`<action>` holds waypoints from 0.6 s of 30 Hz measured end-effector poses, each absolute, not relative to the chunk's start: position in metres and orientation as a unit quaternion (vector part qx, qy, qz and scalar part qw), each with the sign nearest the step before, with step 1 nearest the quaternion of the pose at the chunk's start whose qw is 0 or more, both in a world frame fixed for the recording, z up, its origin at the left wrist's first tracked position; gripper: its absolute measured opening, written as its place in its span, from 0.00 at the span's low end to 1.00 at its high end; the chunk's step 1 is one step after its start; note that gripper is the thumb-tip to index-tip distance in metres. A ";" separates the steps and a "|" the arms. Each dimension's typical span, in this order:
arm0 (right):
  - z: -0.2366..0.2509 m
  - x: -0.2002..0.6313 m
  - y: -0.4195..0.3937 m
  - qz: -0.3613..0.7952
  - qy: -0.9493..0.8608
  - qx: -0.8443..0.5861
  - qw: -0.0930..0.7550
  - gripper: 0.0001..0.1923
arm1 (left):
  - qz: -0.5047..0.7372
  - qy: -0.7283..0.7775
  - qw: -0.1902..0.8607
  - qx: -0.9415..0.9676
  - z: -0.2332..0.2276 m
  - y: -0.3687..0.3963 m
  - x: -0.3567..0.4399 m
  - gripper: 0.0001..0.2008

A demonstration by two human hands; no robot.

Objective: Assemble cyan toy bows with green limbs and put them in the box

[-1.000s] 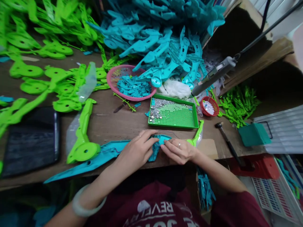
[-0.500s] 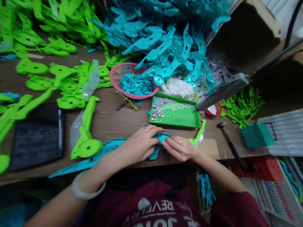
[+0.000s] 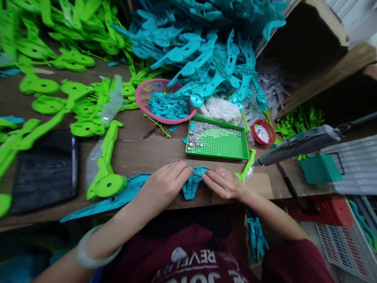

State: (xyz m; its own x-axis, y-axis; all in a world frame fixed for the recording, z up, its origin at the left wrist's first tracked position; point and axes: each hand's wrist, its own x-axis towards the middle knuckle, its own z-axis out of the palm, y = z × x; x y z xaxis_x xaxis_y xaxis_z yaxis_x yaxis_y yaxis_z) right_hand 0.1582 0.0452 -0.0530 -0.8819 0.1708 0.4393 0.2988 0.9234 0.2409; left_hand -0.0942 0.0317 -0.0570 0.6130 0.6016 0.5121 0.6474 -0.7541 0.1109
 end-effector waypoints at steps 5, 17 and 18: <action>-0.053 0.156 0.046 -0.069 -0.953 -0.181 0.235 0.12 | -0.296 -0.397 -0.017 -0.868 -0.064 0.005 -0.087 0.12; -0.033 0.141 0.081 0.217 -0.929 -0.282 0.104 0.15 | -0.372 -0.439 -0.053 -0.816 -0.075 -0.018 -0.057 0.12; -0.034 0.143 0.081 0.206 -0.934 -0.272 0.100 0.16 | -0.378 -0.445 -0.056 -0.810 -0.076 -0.019 -0.056 0.12</action>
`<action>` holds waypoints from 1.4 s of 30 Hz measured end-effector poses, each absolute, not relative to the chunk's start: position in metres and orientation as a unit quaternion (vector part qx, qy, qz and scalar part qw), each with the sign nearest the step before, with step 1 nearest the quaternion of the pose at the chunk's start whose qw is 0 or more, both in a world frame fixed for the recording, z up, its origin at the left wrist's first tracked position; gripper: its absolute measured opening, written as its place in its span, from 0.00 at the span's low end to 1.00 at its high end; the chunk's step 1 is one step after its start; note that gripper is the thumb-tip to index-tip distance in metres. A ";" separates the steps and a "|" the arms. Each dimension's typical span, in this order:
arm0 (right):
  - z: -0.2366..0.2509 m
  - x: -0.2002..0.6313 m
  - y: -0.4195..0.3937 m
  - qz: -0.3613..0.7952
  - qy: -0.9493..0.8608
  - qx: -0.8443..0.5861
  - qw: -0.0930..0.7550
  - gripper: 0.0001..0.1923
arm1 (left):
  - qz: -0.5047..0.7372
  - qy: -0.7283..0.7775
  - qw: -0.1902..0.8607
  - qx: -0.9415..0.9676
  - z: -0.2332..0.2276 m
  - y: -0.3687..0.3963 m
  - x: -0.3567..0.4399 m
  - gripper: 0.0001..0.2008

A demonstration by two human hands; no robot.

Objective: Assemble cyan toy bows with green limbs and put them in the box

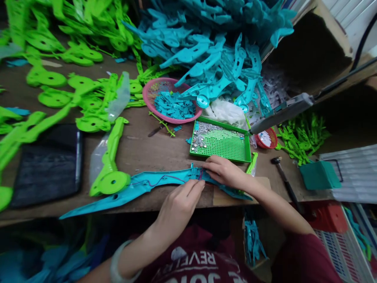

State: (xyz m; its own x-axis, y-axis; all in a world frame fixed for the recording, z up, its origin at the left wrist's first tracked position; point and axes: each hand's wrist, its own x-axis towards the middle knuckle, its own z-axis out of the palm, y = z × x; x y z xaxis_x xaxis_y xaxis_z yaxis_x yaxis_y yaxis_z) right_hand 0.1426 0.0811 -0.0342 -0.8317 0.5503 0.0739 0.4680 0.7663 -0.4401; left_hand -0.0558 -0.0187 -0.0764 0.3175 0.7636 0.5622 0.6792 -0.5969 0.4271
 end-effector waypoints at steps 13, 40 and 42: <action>-0.036 0.145 0.093 0.010 -0.986 -0.161 0.029 0.17 | 0.352 0.479 0.087 0.799 -0.087 -0.014 -0.057 0.10; -0.032 0.158 0.086 0.529 -0.754 -0.373 0.115 0.06 | 0.352 0.482 0.055 0.800 -0.080 -0.014 -0.056 0.06; -0.031 0.158 0.091 0.501 -0.781 -0.356 0.109 0.06 | 0.354 0.478 0.054 0.802 -0.081 -0.013 -0.056 0.06</action>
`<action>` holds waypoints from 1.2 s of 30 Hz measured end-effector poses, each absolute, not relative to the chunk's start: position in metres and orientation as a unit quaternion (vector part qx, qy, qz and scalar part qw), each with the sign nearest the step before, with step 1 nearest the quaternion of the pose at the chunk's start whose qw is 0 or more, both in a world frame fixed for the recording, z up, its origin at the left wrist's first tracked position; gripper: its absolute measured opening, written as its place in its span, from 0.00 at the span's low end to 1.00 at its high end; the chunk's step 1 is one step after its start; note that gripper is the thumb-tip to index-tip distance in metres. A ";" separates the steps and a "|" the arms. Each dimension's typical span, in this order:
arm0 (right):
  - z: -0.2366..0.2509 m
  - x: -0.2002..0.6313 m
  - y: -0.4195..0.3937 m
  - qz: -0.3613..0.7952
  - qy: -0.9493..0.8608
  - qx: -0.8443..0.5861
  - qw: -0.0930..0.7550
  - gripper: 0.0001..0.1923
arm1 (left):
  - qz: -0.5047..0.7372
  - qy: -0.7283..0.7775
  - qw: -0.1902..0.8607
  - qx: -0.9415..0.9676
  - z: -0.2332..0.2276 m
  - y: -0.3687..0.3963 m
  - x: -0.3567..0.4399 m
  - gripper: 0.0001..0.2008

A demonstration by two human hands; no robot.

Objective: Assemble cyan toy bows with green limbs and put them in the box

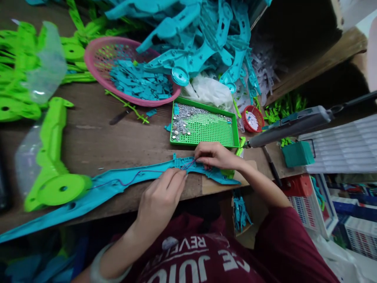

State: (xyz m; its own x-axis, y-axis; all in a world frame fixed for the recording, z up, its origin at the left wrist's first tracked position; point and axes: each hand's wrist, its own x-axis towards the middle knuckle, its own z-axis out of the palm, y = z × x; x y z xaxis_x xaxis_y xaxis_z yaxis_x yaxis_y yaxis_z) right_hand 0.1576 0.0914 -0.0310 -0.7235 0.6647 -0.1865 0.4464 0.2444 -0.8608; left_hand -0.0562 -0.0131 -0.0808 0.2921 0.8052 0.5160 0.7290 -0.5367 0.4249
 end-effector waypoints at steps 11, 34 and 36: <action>-0.013 0.171 0.090 0.522 -0.783 -0.336 0.040 0.13 | 0.368 0.467 0.050 0.802 -0.082 -0.011 -0.056 0.05; -0.031 0.148 0.092 0.143 -0.957 -0.253 0.007 0.14 | 0.373 0.460 0.045 0.804 -0.090 -0.014 -0.057 0.06; -0.033 0.150 0.094 0.177 -0.951 -0.252 0.030 0.12 | 0.378 0.456 0.041 0.804 -0.091 -0.014 -0.057 0.07</action>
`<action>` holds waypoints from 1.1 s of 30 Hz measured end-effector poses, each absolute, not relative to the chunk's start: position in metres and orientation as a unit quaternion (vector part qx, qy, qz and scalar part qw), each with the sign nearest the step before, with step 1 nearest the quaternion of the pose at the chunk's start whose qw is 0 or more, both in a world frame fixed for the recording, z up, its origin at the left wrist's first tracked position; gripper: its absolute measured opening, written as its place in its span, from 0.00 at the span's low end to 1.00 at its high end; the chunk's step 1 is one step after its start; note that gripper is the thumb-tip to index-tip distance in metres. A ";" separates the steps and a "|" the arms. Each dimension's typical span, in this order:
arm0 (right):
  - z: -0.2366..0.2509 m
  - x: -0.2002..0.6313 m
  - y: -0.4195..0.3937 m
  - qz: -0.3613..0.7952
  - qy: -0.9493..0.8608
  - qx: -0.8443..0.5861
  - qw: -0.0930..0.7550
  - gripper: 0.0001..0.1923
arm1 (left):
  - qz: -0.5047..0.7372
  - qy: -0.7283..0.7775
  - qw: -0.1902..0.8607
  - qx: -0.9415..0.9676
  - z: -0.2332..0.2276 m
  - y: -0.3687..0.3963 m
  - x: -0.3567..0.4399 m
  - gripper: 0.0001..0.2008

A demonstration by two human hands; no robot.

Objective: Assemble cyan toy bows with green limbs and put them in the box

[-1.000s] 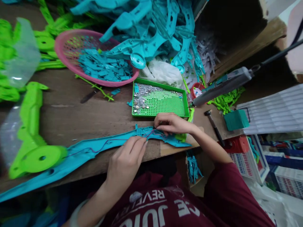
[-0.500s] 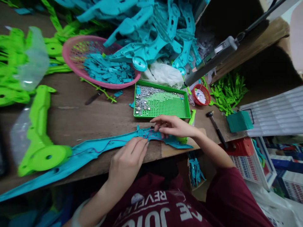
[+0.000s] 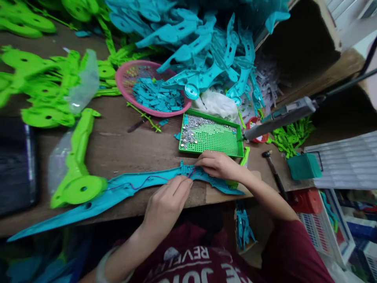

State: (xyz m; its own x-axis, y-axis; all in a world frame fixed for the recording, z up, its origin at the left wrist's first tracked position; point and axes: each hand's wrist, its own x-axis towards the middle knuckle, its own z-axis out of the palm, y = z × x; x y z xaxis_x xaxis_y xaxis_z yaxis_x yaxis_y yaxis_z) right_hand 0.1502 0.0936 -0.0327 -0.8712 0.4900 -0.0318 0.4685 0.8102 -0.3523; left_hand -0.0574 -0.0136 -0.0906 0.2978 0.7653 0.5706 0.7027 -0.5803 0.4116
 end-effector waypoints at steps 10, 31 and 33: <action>-0.039 0.145 0.078 0.084 -0.956 -0.274 0.065 0.12 | 0.408 0.454 0.056 0.790 -0.091 -0.013 -0.054 0.09; -0.060 0.128 0.057 0.240 -0.851 -0.380 0.270 0.06 | 0.373 0.461 0.027 0.805 -0.092 -0.012 -0.051 0.14; -0.059 0.127 0.057 0.239 -0.847 -0.382 0.282 0.06 | 0.371 0.463 0.027 0.804 -0.092 -0.012 -0.051 0.14</action>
